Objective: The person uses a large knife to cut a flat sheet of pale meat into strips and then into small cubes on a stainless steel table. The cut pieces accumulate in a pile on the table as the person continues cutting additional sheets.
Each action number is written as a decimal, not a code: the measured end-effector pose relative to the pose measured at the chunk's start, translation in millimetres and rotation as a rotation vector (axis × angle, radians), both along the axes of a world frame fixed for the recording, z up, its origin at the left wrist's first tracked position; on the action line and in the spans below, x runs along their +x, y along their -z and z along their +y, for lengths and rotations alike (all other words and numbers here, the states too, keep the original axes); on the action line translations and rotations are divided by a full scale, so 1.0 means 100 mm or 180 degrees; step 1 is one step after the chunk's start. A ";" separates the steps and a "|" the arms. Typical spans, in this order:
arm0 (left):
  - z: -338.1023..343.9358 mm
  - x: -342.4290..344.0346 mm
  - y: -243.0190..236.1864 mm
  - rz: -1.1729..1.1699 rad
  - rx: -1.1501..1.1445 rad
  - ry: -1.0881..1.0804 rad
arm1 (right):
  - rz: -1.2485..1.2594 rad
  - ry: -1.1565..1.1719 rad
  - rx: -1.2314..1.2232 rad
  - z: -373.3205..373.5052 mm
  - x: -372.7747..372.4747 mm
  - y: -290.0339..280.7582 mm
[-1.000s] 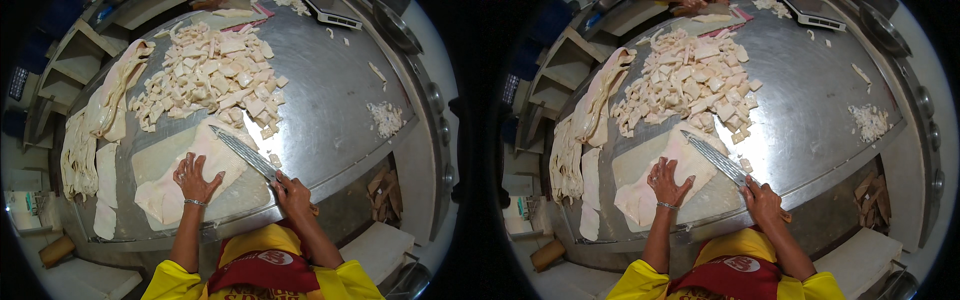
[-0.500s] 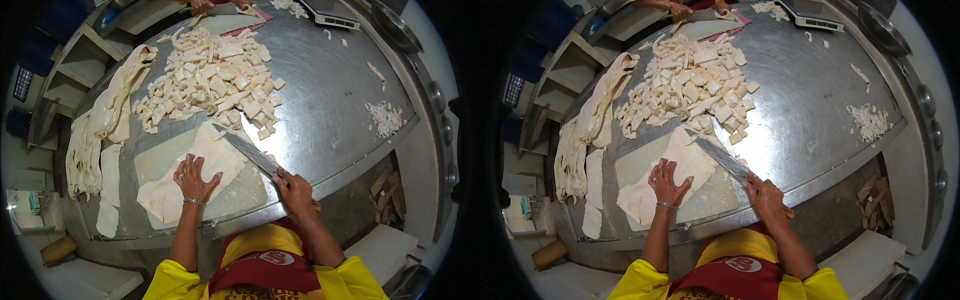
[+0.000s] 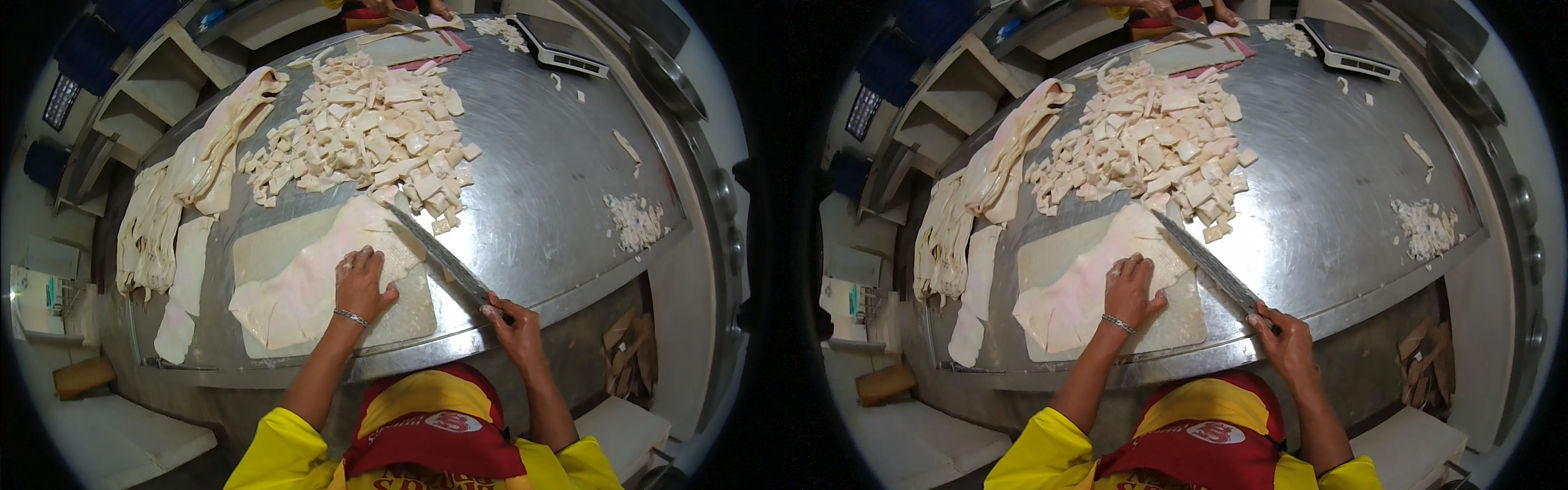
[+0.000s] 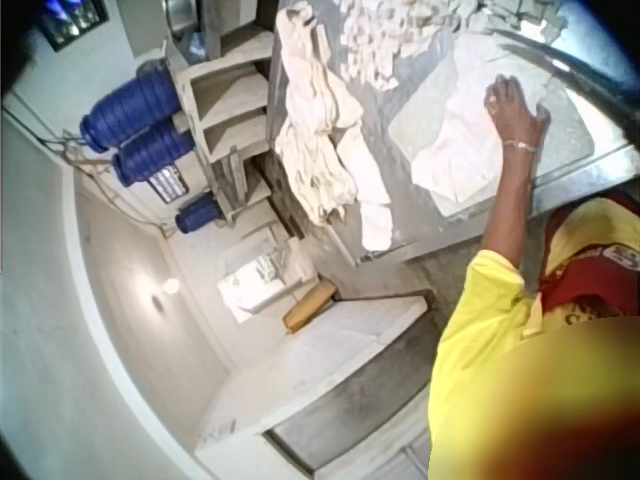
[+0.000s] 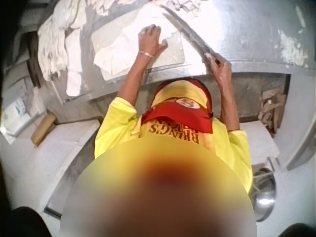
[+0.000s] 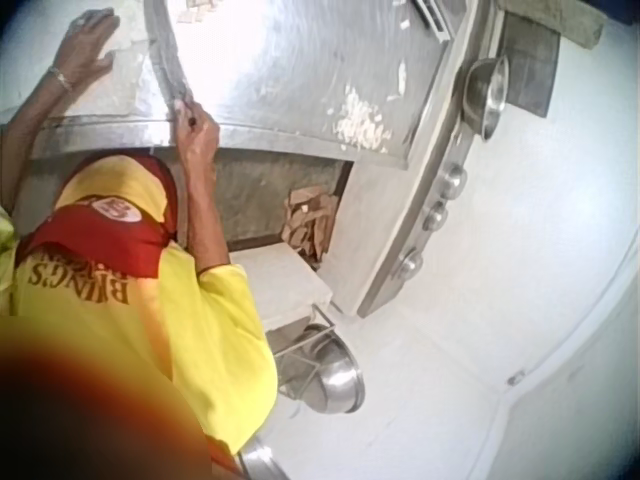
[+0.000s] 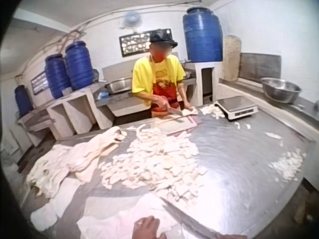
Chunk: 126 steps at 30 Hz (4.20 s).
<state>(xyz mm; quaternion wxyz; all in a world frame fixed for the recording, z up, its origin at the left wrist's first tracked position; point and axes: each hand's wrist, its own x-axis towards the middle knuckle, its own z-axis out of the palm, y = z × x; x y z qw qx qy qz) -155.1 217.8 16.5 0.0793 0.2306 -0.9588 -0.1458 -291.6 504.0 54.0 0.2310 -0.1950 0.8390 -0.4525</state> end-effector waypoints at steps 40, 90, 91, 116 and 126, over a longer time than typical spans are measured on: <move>0.00 0.27 0.38 0.1169 0.0011 0.0201 | 0.0070 -0.0021 0.0868 -0.78 0.78 -0.14; -0.02 0.52 0.11 0.0751 0.0464 0.0227 | 0.1122 -0.0965 0.0862 -0.95 0.30 -0.02; -0.03 0.53 0.11 0.0771 0.0466 0.0227 | 0.1043 -0.1084 0.0892 -1.03 0.26 0.01; 0.03 0.59 0.23 0.1128 0.0552 -0.0064 | 0.1088 -0.0974 0.0944 -0.04 -0.18 -0.33; 0.05 0.61 0.24 0.1137 0.0578 -0.0112 | 0.1260 -0.1421 0.1193 -0.32 -0.13 -0.42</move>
